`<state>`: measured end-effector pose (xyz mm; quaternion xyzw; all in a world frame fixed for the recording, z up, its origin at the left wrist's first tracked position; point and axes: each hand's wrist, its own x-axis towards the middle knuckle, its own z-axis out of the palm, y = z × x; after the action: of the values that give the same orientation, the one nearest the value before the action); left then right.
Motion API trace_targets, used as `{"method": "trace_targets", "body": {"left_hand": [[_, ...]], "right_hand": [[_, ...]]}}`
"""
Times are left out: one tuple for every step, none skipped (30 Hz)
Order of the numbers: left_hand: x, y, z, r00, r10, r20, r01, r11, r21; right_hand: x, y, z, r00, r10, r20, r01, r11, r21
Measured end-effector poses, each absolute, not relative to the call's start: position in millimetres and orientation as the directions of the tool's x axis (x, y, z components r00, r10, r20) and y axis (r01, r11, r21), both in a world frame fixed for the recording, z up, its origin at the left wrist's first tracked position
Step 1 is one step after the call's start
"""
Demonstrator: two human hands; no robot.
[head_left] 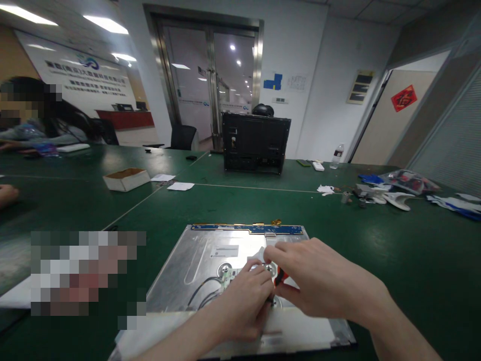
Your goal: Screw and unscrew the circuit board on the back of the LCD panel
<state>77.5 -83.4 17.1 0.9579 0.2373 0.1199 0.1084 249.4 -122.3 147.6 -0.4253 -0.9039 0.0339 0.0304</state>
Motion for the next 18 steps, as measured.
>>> {"method": "trace_targets", "body": {"left_hand": [[77.2, -83.5, 16.7, 0.859, 0.479, 0.179, 0.427, -0.864, 0.267], [76.9, -83.5, 16.4, 0.860, 0.478, 0.181, 0.424, -0.865, 0.269], [76.7, -83.6, 16.3, 0.861, 0.476, 0.182, 0.422, -0.866, 0.269], [76.5, -83.7, 16.5, 0.861, 0.475, 0.184, 0.421, -0.866, 0.269], [76.4, -83.9, 16.8, 0.860, 0.475, 0.185, 0.421, -0.867, 0.267], [76.5, -84.0, 17.3, 0.860, 0.476, 0.186, 0.422, -0.866, 0.266], [76.6, -84.1, 17.9, 0.858, 0.478, 0.186, 0.424, -0.866, 0.266], [76.7, -84.2, 18.4, 0.858, 0.479, 0.187, 0.425, -0.865, 0.265], [76.9, -84.3, 18.9, 0.858, 0.479, 0.187, 0.426, -0.865, 0.265], [77.1, -84.4, 19.3, 0.859, 0.478, 0.186, 0.425, -0.866, 0.265], [77.2, -84.5, 19.5, 0.859, 0.477, 0.185, 0.424, -0.866, 0.265], [77.3, -84.5, 19.6, 0.859, 0.477, 0.184, 0.424, -0.866, 0.265], [77.3, -84.5, 19.6, 0.858, 0.480, 0.183, 0.427, -0.865, 0.265], [77.3, -84.5, 19.4, 0.856, 0.483, 0.182, 0.430, -0.863, 0.267], [77.3, -84.4, 19.2, 0.855, 0.485, 0.181, 0.432, -0.861, 0.269], [77.3, -84.3, 18.9, 0.855, 0.486, 0.180, 0.431, -0.861, 0.271], [77.3, -84.1, 18.7, 0.857, 0.483, 0.179, 0.429, -0.862, 0.271], [77.3, -83.9, 18.5, 0.860, 0.478, 0.178, 0.424, -0.864, 0.271]], "right_hand": [[250.0, -123.7, 148.1, -0.652, 0.757, 0.029, 0.752, 0.652, -0.094], [250.4, -124.7, 148.6, -0.666, 0.745, 0.029, 0.740, 0.665, -0.095], [250.5, -125.2, 149.0, -0.675, 0.737, 0.024, 0.733, 0.674, -0.089], [250.3, -125.1, 149.1, -0.681, 0.732, 0.017, 0.729, 0.680, -0.080], [249.8, -124.5, 148.9, -0.681, 0.732, 0.012, 0.730, 0.680, -0.066], [249.2, -123.4, 148.4, -0.677, 0.736, 0.009, 0.735, 0.676, -0.053], [248.5, -122.0, 147.7, -0.667, 0.745, 0.010, 0.744, 0.666, -0.042], [247.9, -120.6, 146.8, -0.651, 0.759, 0.014, 0.758, 0.651, -0.033], [247.5, -119.3, 145.8, -0.632, 0.774, 0.019, 0.774, 0.633, -0.026], [247.3, -118.3, 145.0, -0.615, 0.788, 0.024, 0.788, 0.615, -0.023], [247.3, -117.8, 144.4, -0.599, 0.800, 0.026, 0.800, 0.600, -0.024], [247.6, -117.8, 144.2, -0.592, 0.805, 0.027, 0.805, 0.593, -0.030], [248.0, -118.4, 144.4, -0.595, 0.803, 0.028, 0.802, 0.596, -0.038], [248.5, -119.4, 145.0, -0.606, 0.795, 0.028, 0.793, 0.607, -0.049], [249.0, -120.6, 145.9, -0.624, 0.781, 0.027, 0.779, 0.624, -0.060], [249.4, -121.9, 147.0, -0.642, 0.767, 0.025, 0.764, 0.642, -0.069], [249.7, -123.0, 148.0, -0.657, 0.754, 0.020, 0.751, 0.656, -0.074], [249.9, -123.7, 148.8, -0.667, 0.745, 0.014, 0.742, 0.666, -0.073]]}}
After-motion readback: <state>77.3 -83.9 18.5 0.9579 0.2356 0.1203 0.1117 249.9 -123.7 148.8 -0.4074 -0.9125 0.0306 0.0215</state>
